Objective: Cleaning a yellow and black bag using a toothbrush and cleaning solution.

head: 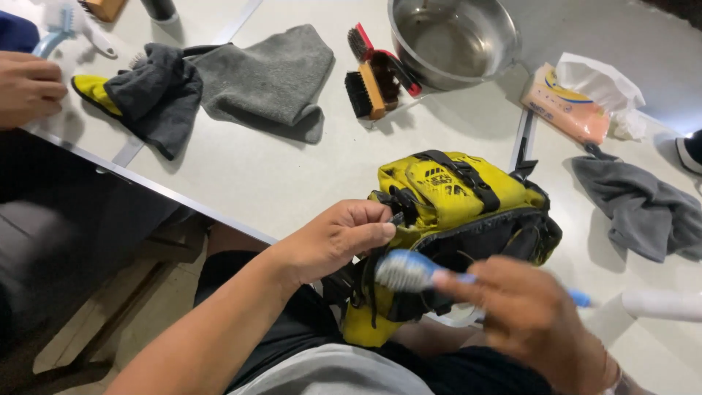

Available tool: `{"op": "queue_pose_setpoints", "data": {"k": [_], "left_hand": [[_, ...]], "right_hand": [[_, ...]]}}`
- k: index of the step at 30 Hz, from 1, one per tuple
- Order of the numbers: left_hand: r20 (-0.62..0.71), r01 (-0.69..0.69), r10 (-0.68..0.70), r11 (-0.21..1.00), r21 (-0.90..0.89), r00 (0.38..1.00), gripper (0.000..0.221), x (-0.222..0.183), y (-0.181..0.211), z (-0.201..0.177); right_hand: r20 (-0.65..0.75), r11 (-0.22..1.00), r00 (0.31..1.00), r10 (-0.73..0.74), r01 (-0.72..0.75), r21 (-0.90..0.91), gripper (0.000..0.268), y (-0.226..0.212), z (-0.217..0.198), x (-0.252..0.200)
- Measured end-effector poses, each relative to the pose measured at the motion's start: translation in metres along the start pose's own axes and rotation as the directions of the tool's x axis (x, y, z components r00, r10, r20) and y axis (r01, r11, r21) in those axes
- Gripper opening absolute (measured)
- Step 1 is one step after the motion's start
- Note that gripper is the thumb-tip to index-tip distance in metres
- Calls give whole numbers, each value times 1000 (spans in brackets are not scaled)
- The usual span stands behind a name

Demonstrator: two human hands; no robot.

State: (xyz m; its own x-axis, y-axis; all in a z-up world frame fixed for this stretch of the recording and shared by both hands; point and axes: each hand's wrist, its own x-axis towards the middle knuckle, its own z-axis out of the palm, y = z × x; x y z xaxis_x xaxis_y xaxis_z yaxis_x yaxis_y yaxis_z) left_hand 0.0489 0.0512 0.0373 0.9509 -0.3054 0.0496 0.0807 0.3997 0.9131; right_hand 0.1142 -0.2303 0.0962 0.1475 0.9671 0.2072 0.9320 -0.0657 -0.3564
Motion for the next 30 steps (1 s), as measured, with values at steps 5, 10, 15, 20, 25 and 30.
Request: {"op": "queue_pose_setpoints", "data": {"k": [5,10,15,20,25,30], "left_hand": [[-84,-13,8,998,-57,996,25,4,-4,-1],[-55,9,-13,996,-87,998,25,6,-4,-3],[-51,9,-9,1000,5,999,27,2,-4,-7],[-95,-28,24,999,-40,995,25,10,-4,-7],[-17,18,-18,1000,-11,1000,27,11,0,-11],[-80,4,-4,1000,-2,997,26,11,-1,-10]], "right_hand": [[-15,996,999,29,-28,87,60,-11,10,4],[-217,993,972,89,-104,-56,64,-1,1,7],[54,992,994,90,-95,89,77,-3,8,2],[-87,995,992,87,-90,-38,62,-12,10,1],[-180,990,980,84,-102,-99,59,5,3,0],[-67,998,996,66,-67,-14,64,-5,12,3]]}}
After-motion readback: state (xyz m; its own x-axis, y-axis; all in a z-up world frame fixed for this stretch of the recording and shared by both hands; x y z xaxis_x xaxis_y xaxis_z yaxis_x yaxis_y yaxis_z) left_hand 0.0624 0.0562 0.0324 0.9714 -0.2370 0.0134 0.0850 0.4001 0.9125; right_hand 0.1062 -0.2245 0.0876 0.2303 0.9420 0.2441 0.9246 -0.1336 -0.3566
